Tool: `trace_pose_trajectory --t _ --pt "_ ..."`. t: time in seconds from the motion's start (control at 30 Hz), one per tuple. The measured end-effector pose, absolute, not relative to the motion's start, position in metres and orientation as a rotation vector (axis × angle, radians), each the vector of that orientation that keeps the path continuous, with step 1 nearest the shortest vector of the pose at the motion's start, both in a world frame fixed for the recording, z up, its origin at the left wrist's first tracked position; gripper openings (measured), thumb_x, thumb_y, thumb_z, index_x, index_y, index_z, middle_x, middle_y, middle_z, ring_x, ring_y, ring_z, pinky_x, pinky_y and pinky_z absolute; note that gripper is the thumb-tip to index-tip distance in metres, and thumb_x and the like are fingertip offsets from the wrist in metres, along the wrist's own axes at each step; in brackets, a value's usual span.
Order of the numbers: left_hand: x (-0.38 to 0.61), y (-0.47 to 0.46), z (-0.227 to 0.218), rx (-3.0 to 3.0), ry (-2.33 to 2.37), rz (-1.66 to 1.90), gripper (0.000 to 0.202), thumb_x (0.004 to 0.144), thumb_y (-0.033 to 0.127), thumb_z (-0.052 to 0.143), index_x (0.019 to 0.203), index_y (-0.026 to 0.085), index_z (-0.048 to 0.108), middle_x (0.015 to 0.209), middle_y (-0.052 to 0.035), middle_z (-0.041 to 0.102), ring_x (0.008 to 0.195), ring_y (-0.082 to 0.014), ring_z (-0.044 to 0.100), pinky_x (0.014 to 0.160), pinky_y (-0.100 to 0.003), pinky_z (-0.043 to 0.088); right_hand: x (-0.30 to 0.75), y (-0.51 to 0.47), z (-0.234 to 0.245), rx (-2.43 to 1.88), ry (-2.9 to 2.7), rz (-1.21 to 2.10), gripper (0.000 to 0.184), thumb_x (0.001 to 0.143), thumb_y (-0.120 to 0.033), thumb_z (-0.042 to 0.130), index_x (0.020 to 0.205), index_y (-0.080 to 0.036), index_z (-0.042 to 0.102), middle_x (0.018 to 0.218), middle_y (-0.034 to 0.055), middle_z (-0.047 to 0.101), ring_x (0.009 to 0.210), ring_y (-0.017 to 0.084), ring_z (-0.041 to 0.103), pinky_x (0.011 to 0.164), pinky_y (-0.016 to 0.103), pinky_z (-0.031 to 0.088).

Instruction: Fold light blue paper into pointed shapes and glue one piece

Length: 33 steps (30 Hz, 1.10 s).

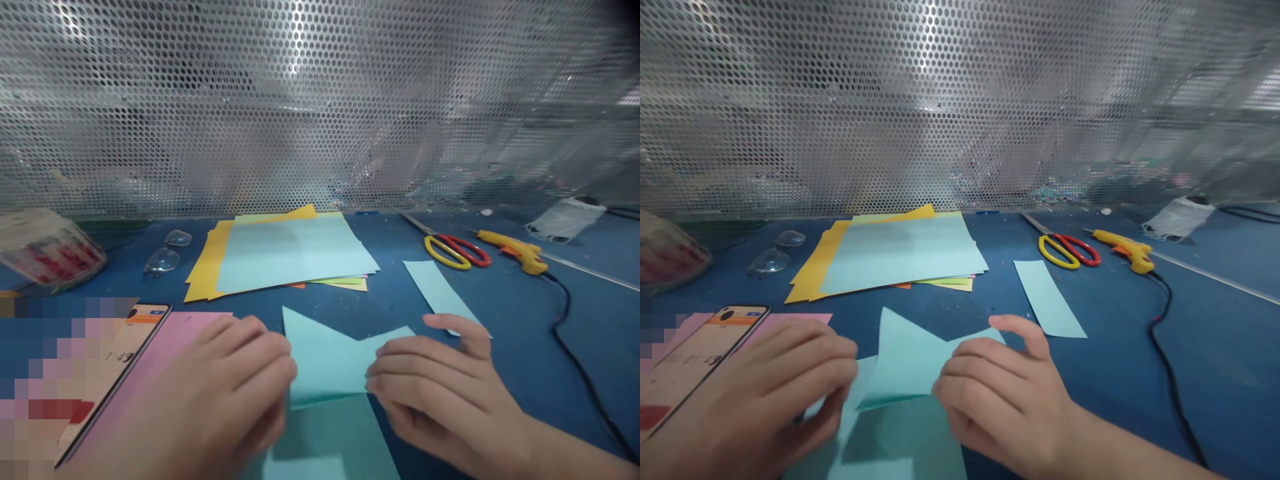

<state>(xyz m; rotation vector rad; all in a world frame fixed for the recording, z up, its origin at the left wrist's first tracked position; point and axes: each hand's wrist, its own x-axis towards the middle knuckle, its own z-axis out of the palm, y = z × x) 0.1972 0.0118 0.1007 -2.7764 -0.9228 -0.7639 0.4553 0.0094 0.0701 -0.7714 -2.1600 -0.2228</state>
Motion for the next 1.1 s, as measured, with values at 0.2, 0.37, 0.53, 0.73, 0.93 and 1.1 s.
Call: trace_pose_trajectory --t 0.2,0.37,0.53,0.73,0.93,1.1 --pt "0.197 0.017 0.106 -2.847 -1.016 -0.819 0.014 0.096 0.018 0.046 0.089 0.022 0.058 0.088 -0.0008 0.066 0.079 -0.017 0.061 0.072 -0.028 0.049 0.455 0.013 0.065 -0.748 -2.154 -0.187 0.018 0.086 -0.006 0.061 0.086 -0.024 0.065 0.078 -0.0077 0.077 0.073 0.009 0.073 0.113 0.029 0.024" --pt "0.203 0.006 0.093 -2.905 -0.827 -0.777 0.018 0.104 0.021 0.044 0.096 0.023 0.06 0.082 0.0003 0.069 0.068 -0.0148 0.062 0.068 -0.027 0.049 0.443 0.001 0.06 -0.743 -2.138 -0.152 0.019 0.092 -0.009 0.058 0.085 -0.025 0.067 0.077 -0.0106 0.076 0.071 0.006 0.072 0.11 0.025 0.027" --pt "0.201 0.008 0.091 -3.049 -0.808 -0.669 0.026 0.106 0.02 0.039 0.093 0.022 0.061 0.076 0.0005 0.066 0.063 -0.0146 0.059 0.056 -0.024 0.045 0.44 -0.002 0.06 -0.768 -2.112 -0.091 0.02 0.087 -0.007 0.059 0.082 -0.025 0.065 0.073 -0.0106 0.074 0.065 0.007 0.069 0.1 0.027 0.033" --pt "0.2 0.003 0.082 -3.121 -0.971 -0.653 0.029 0.101 0.013 0.04 0.081 0.021 0.059 0.072 0.0015 0.062 0.064 -0.0155 0.054 0.053 -0.025 0.039 0.438 -0.002 0.059 -0.78 -2.18 0.012 0.017 0.087 -0.008 0.058 0.082 -0.023 0.064 0.077 -0.0072 0.073 0.071 0.01 0.068 0.095 0.031 0.032" --pt "0.201 -0.008 0.068 -3.13 -1.134 -0.689 0.024 0.088 0.003 0.044 0.074 0.02 0.055 0.07 0.0014 0.057 0.063 -0.0152 0.049 0.051 -0.026 0.031 0.437 -0.006 0.061 -0.829 -2.248 0.154 0.017 0.098 -0.015 0.056 0.087 -0.024 0.066 0.085 -0.0064 0.074 0.087 0.009 0.069 0.101 0.03 0.029" --pt "0.204 -0.01 0.066 -3.285 -1.842 -0.606 0.015 0.07 0.009 0.051 0.073 0.023 0.056 0.068 0.0066 0.052 0.06 -0.012 0.046 0.053 -0.022 0.031 0.428 -0.006 0.051 -0.72 -2.375 0.252 0.02 0.097 -0.011 0.05 0.09 -0.02 0.067 0.077 -0.0011 0.071 0.067 0.012 0.062 0.067 0.026 0.044"
